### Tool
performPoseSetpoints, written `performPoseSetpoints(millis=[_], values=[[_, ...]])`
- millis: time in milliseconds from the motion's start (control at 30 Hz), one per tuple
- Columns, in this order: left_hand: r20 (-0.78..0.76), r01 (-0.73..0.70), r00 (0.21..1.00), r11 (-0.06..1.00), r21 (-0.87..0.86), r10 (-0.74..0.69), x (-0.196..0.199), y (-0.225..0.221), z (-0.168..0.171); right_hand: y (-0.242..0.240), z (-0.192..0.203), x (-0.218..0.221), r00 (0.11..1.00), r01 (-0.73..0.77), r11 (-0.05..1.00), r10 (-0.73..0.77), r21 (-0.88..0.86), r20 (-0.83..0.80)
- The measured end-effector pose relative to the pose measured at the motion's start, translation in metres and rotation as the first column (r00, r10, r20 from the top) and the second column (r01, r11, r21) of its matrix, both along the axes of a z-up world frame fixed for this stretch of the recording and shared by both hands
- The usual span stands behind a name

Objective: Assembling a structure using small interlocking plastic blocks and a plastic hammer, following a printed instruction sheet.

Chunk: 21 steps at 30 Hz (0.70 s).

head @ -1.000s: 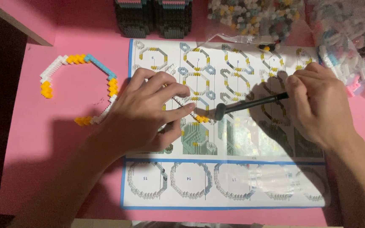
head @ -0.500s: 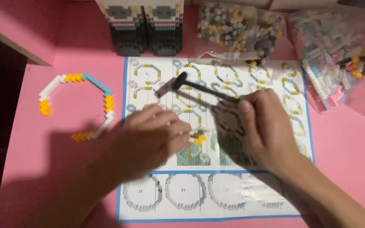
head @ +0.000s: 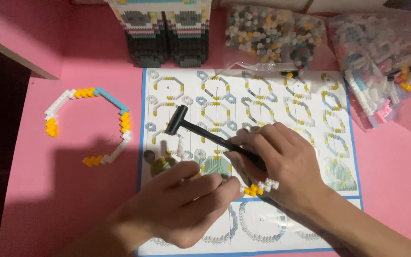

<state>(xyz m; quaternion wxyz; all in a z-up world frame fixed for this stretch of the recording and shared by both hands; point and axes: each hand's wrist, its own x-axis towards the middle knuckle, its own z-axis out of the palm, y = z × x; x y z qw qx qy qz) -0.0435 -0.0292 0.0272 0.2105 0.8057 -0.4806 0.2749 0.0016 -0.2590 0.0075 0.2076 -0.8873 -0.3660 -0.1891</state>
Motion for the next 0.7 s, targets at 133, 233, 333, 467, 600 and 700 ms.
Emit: performPoseSetpoints(millis=[133,233,333,467,600,700], values=[[0.037,0.009,0.999,1.0,-0.003,-0.009,0.005,0.0,-0.009,-0.014,0.008,0.007,0.982,0.019,0.991,0.007,0.134,-0.189],[0.082,-0.062,0.995,0.998,0.004,0.062,0.008,0.002,-0.008,-0.028,0.021,0.01,0.732,0.215,0.894,0.118,0.392,-0.671],[0.108,-0.104,0.989,0.994,0.03,0.101,0.011,0.004,-0.01,-0.045,0.014,0.012,0.687,0.128,0.94,0.147,0.318,-0.712],[0.123,-0.095,0.988,0.995,0.037,0.09,0.012,0.004,-0.014,-0.032,0.02,0.003,0.579,0.071,0.905,0.305,0.419,-0.757],[0.151,-0.109,0.984,0.992,0.064,0.098,0.012,0.006,-0.007,-0.033,0.017,0.002,0.54,0.1,0.904,0.302,0.416,-0.786],[0.244,-0.09,0.966,0.996,-0.008,0.089,0.005,0.01,-0.01,-0.039,0.016,0.005,0.53,0.195,0.901,0.236,0.388,-0.814]])
